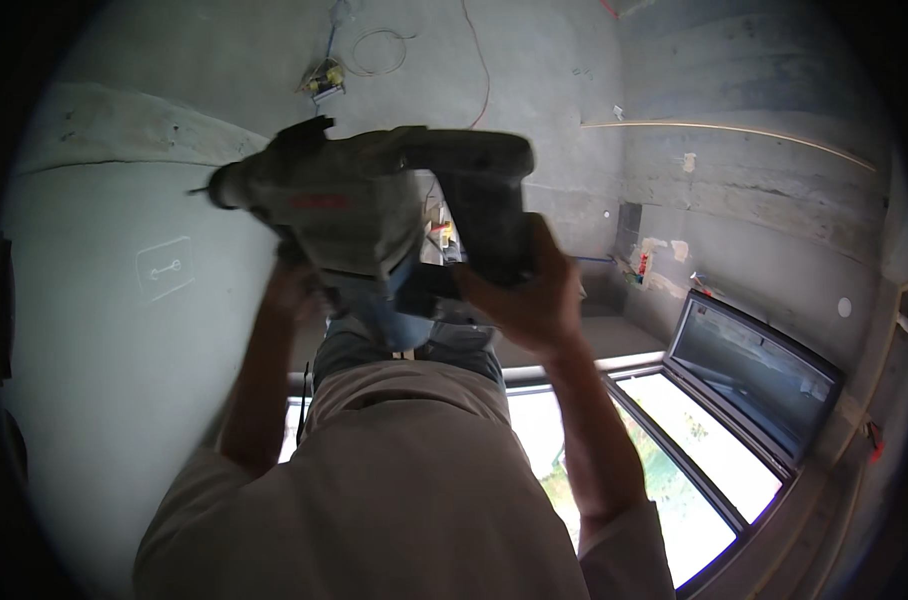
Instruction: The person measures and marks a curved ceiling using a tape measure and pencil, then uses a laser level to align wooden strips. They change drill bits and drill multiple holes into the ceiling along the marked lines to secure the wooden strips.
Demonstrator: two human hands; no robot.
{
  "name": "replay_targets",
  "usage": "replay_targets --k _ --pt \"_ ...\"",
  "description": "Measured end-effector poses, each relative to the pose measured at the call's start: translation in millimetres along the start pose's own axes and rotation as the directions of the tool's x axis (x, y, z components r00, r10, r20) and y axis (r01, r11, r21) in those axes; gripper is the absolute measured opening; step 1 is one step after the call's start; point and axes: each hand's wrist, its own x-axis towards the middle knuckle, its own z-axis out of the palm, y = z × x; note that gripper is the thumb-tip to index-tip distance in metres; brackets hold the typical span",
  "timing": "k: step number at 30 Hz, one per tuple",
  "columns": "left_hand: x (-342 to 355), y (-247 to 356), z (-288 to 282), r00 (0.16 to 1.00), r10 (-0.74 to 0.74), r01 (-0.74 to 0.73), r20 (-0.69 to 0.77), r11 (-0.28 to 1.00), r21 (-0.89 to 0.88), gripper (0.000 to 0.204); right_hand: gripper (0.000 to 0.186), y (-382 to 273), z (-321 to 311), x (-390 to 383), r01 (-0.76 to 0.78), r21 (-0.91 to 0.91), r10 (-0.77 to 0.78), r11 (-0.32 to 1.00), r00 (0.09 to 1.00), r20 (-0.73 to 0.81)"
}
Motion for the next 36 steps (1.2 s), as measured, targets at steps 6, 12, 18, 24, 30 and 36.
replay_targets --k 6,12,18,24,30,36 --pt "-61.2 123.4 23.1 0.987 0.149 -0.147 0.053 0.738 0.658 0.014 0.038 61.5 46.1 -7.7 -0.094 0.179 0.059 0.979 0.979 0.194" --pt "-43.9 98.3 36.0 0.909 0.267 -0.338 0.319 0.026 0.941 0.024 0.028 111.0 47.8 -9.5 -0.335 -0.021 0.312 0.942 0.852 0.421" --pt "-42.4 60.1 68.8 0.970 0.134 -0.179 0.202 -0.162 0.970 0.030 0.032 103.3 23.4 -36.1 -0.416 0.031 0.402 0.909 0.892 0.205" --pt "-23.8 6.0 48.5 0.950 0.012 -0.290 0.312 -0.340 0.895 0.039 0.052 53.5 0.2 -33.9 0.035 0.115 -0.042 0.993 0.998 0.054" --pt "-27.9 11.8 60.5 0.933 -0.120 -0.359 0.339 -0.308 0.881 0.042 0.071 41.8 13.1 -21.0 0.137 0.197 -0.179 0.971 0.961 0.212" --pt "-41.2 48.3 85.4 0.868 -0.170 -0.494 0.466 -0.192 0.848 0.064 0.066 38.7 19.8 -17.8 -0.036 0.199 -0.008 0.979 0.977 0.213"
